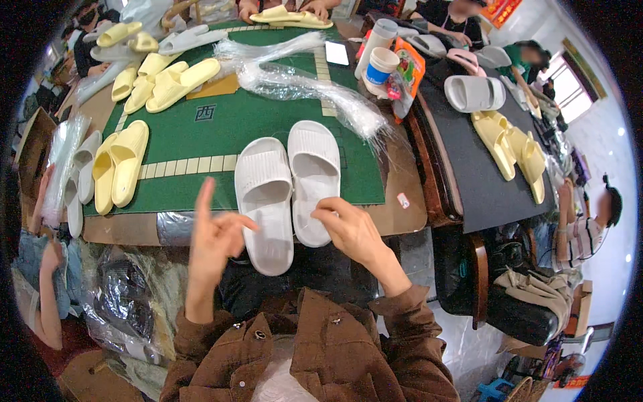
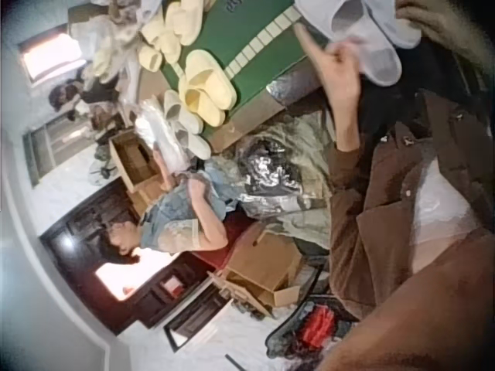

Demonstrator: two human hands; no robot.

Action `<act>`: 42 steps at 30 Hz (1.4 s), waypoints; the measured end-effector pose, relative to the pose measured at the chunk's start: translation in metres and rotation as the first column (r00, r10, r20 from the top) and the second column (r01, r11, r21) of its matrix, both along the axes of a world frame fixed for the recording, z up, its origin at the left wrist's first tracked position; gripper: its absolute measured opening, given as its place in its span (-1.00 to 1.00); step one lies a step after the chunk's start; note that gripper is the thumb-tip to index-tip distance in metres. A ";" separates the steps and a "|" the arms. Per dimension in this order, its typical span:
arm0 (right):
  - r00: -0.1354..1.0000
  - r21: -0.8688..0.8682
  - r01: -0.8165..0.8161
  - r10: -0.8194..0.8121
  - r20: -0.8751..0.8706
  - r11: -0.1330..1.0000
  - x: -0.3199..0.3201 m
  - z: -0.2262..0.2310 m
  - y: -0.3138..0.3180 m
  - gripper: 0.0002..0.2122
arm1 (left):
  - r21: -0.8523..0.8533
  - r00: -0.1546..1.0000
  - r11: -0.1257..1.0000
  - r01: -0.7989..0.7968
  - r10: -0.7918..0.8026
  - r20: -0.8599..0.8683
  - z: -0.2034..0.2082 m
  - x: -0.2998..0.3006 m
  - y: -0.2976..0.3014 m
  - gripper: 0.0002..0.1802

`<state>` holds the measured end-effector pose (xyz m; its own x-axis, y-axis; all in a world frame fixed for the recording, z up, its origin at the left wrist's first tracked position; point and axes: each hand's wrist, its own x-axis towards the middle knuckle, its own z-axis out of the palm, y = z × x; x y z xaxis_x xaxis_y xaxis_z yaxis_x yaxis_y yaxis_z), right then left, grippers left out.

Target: The person assembles pairs of plastic slide sandals by hand at a workbench. They pick up individual slippers in white, yellow, and black, align the soles, and press them together to secure the fit. The person handles the items one at a time, occasionally adjusting their position on the green mat.

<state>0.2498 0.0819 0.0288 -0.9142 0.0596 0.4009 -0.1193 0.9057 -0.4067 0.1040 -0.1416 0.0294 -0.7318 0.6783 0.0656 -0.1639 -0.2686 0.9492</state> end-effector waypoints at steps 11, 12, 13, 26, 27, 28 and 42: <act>0.974 0.081 0.224 -0.220 -0.058 0.971 -0.026 -0.028 0.009 -0.78 | -0.381 0.709 0.900 -0.213 -0.126 -0.694 -0.045 0.003 0.036 -0.60; 0.971 0.079 0.237 -0.235 -0.042 0.968 -0.033 -0.034 0.008 -0.77 | -0.392 0.697 0.885 -0.251 -0.116 -0.707 -0.046 0.005 0.041 -0.59; 0.968 0.076 0.250 -0.247 -0.053 0.965 -0.040 -0.037 0.007 -0.75 | -0.397 0.686 0.874 -0.280 -0.108 -0.720 -0.045 0.007 0.049 -0.56; 0.917 -0.103 0.227 -0.178 0.356 0.968 -0.110 -0.036 0.031 -0.70 | -0.572 0.739 0.819 -0.046 -0.357 -0.571 -0.052 -0.047 0.108 -0.18; 0.901 -0.146 0.231 -0.155 0.406 0.962 -0.108 -0.035 0.035 -0.65 | -0.614 0.743 0.789 0.021 -0.423 -0.519 -0.044 -0.050 0.112 -0.19; 0.925 -0.155 0.195 -0.129 0.357 0.968 -0.108 -0.034 0.035 -0.64 | -0.515 0.678 0.853 -0.088 -0.328 -0.658 -0.055 -0.052 0.114 -0.19; 0.987 -0.103 0.113 -0.100 0.128 0.988 -0.052 0.021 0.011 -0.77 | -0.759 0.724 0.644 -0.094 -0.479 -0.496 -0.055 -0.036 0.114 -0.28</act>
<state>0.1980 0.0929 0.0501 -0.9418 0.1969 0.2725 0.0322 0.8596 -0.5099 0.0676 -0.0280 -0.0251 -0.5487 0.8268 -0.1241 0.5557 0.4716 0.6847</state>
